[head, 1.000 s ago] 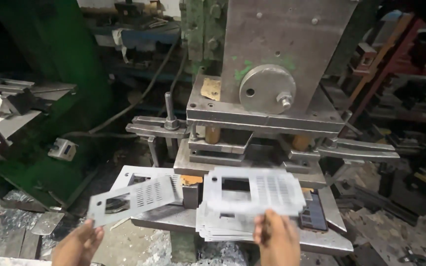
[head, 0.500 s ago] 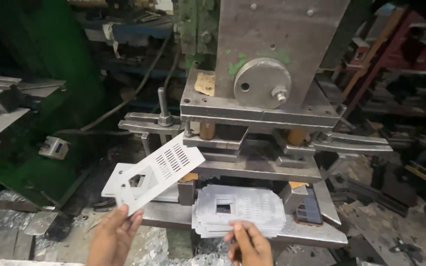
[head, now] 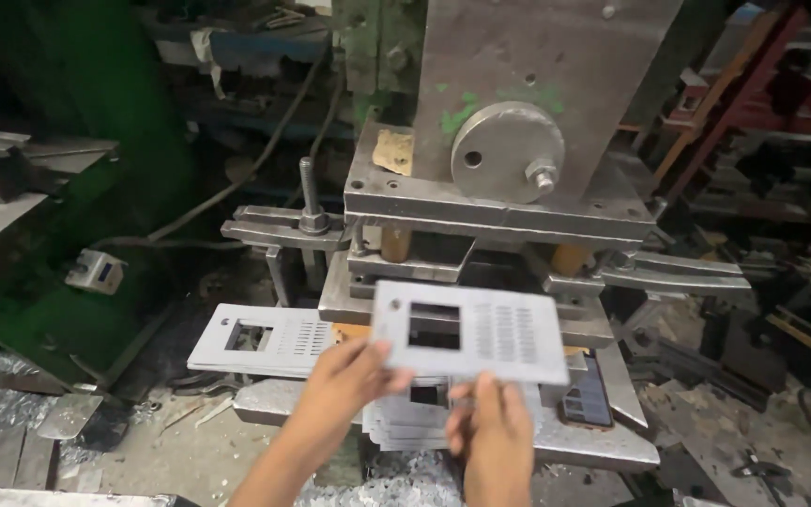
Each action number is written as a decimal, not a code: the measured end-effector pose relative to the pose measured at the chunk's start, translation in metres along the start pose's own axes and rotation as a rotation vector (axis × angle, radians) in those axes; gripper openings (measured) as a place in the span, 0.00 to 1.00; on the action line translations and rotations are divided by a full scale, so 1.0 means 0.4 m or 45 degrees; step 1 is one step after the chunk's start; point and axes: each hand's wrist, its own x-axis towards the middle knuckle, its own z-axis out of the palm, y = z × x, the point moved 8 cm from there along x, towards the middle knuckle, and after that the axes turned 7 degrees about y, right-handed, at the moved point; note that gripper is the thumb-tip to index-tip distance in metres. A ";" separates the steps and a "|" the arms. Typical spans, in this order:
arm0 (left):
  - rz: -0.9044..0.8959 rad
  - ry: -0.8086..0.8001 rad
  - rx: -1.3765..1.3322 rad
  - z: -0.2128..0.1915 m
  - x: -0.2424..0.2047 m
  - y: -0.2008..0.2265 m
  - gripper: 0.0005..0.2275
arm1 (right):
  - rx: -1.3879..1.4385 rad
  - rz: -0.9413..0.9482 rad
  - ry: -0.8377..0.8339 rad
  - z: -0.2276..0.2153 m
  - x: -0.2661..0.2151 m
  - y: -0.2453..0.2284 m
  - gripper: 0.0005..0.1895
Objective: Operating a manual press machine to stamp or bend metal panel enclosures repeatedly.
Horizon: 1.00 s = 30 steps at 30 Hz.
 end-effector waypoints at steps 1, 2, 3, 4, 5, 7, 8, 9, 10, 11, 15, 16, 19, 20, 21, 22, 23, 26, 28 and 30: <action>-0.001 -0.005 0.001 0.023 0.027 -0.001 0.18 | 0.002 -0.002 0.004 0.011 0.041 -0.020 0.15; 0.013 0.025 -0.130 0.041 0.055 0.002 0.17 | 0.106 0.012 0.008 0.021 0.083 -0.039 0.13; 0.021 0.055 -0.264 0.062 0.081 -0.001 0.17 | 0.206 0.026 0.017 0.025 0.124 -0.059 0.12; 0.014 0.049 -0.266 0.075 0.072 -0.005 0.17 | 0.203 0.024 0.025 0.039 0.184 -0.069 0.12; 0.017 0.068 -0.309 0.083 0.067 -0.004 0.17 | 0.276 0.113 -0.013 0.065 0.245 -0.069 0.08; 0.018 0.087 -0.349 0.079 0.032 -0.011 0.17 | 0.352 0.204 -0.047 0.108 0.336 -0.081 0.05; -0.032 0.060 -0.254 0.072 0.003 -0.028 0.18 | 0.358 0.281 -0.022 0.122 0.365 -0.082 0.04; -0.078 0.028 -0.160 0.068 -0.020 -0.042 0.18 | 0.367 0.353 0.001 0.139 0.400 -0.089 0.04; -0.075 0.021 -0.157 0.024 -0.022 -0.082 0.18 | 0.372 0.347 0.002 0.142 0.410 -0.098 0.04; -0.170 0.106 -0.091 -0.038 -0.028 -0.140 0.19 | 0.272 0.386 0.014 0.142 0.416 -0.093 0.07; -0.429 0.481 -0.125 -0.337 -0.017 -0.337 0.19 | 0.051 0.447 -0.183 0.187 0.408 -0.080 0.04; -0.428 0.483 -0.124 -0.369 -0.007 -0.338 0.19 | 0.052 0.448 -0.185 0.189 0.409 -0.078 0.04; -0.389 0.678 0.023 -0.490 0.015 -0.338 0.17 | 0.042 0.442 -0.129 0.171 0.413 -0.073 0.06; -0.343 0.665 -0.006 -0.516 0.023 -0.336 0.17 | 0.011 0.431 -0.156 0.166 0.410 -0.069 0.05; -0.279 0.644 -0.040 -0.536 0.054 -0.319 0.16 | -0.016 0.403 -0.192 0.175 0.420 -0.084 0.04; -0.270 0.638 -0.043 -0.527 0.061 -0.295 0.16 | -0.014 0.393 -0.194 0.179 0.413 -0.099 0.04; -0.223 0.651 -0.030 -0.528 0.056 -0.268 0.16 | -0.054 0.399 -0.193 0.179 0.401 -0.100 0.05; -0.232 0.697 0.040 -0.482 0.031 -0.199 0.15 | -0.127 0.388 -0.178 0.177 0.385 -0.109 0.06; -0.300 0.737 0.107 -0.477 0.011 -0.206 0.16 | -0.160 0.387 -0.161 0.169 0.387 -0.094 0.06; -0.312 0.699 0.085 -0.487 0.027 -0.252 0.16 | -0.095 0.369 -0.184 0.170 0.410 -0.086 0.07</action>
